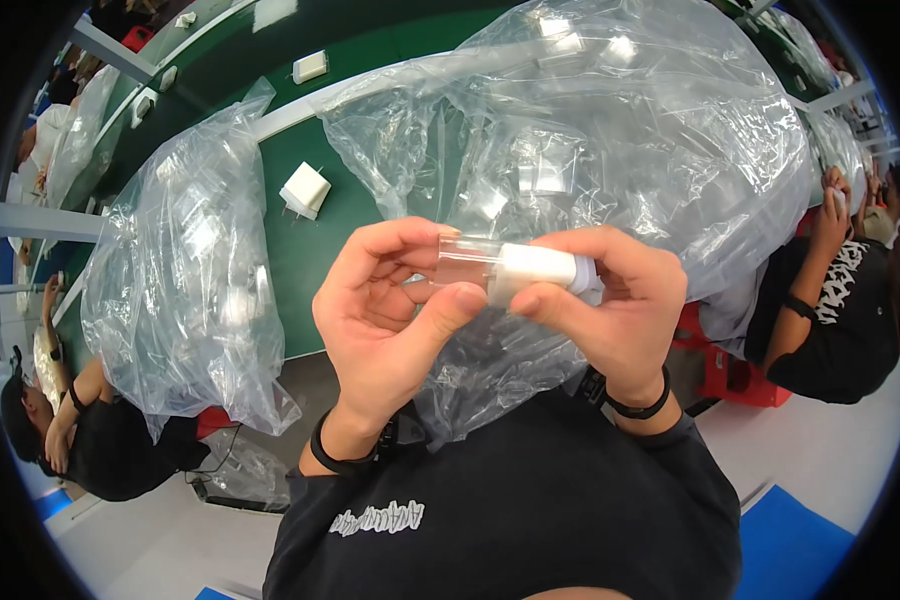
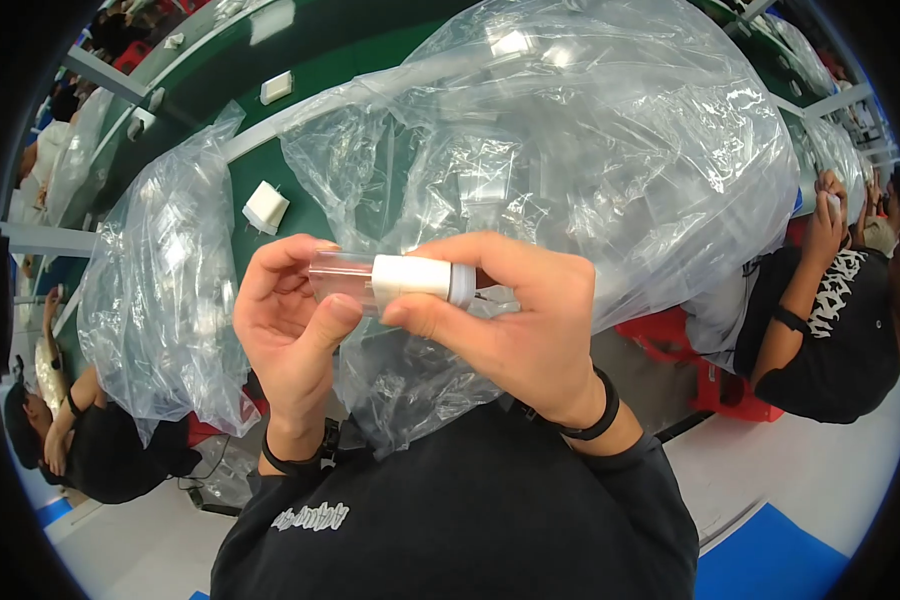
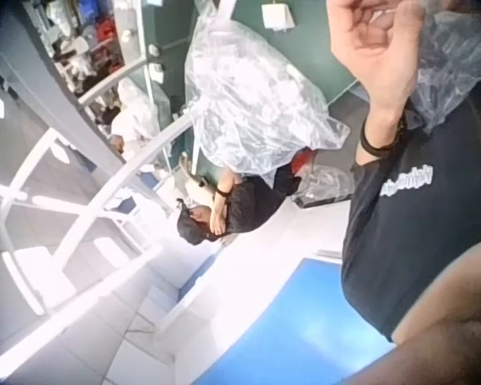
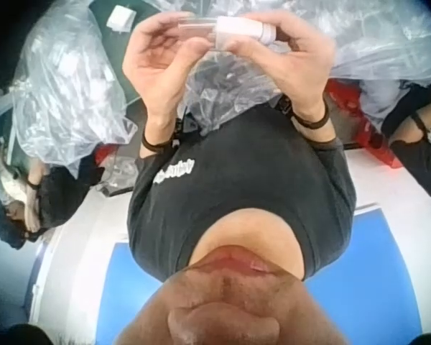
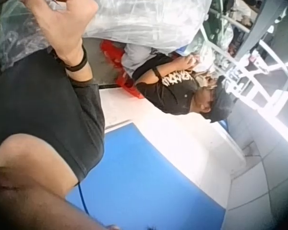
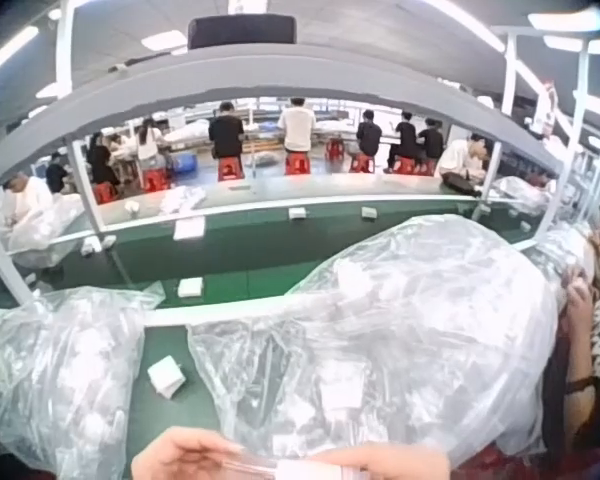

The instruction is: Assembling small white and clear plastic components at a manufacturing workstation.

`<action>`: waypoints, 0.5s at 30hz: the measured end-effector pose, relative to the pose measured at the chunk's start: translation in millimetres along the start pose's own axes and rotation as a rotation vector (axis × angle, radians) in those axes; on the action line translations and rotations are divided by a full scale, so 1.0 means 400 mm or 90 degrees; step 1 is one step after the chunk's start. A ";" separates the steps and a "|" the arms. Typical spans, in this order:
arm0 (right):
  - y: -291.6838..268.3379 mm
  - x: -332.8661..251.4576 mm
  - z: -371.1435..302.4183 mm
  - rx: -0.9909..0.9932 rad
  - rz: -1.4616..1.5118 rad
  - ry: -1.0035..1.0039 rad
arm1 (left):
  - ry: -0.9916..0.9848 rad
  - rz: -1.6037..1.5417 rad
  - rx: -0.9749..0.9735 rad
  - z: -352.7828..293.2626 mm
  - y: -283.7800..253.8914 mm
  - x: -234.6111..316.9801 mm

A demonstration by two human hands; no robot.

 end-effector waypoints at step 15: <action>0.038 0.133 -0.034 0.000 0.349 0.361 | -0.149 -0.060 0.058 -0.018 -0.010 -0.038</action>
Point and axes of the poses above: each hand's wrist, its own z-axis towards the middle knuckle, its own y-axis out of the palm, x = y × z, the point moved 9 cm from there along z, towards the middle knuckle, and after that the axes turned 2 degrees about -x, right-handed, at the moved point
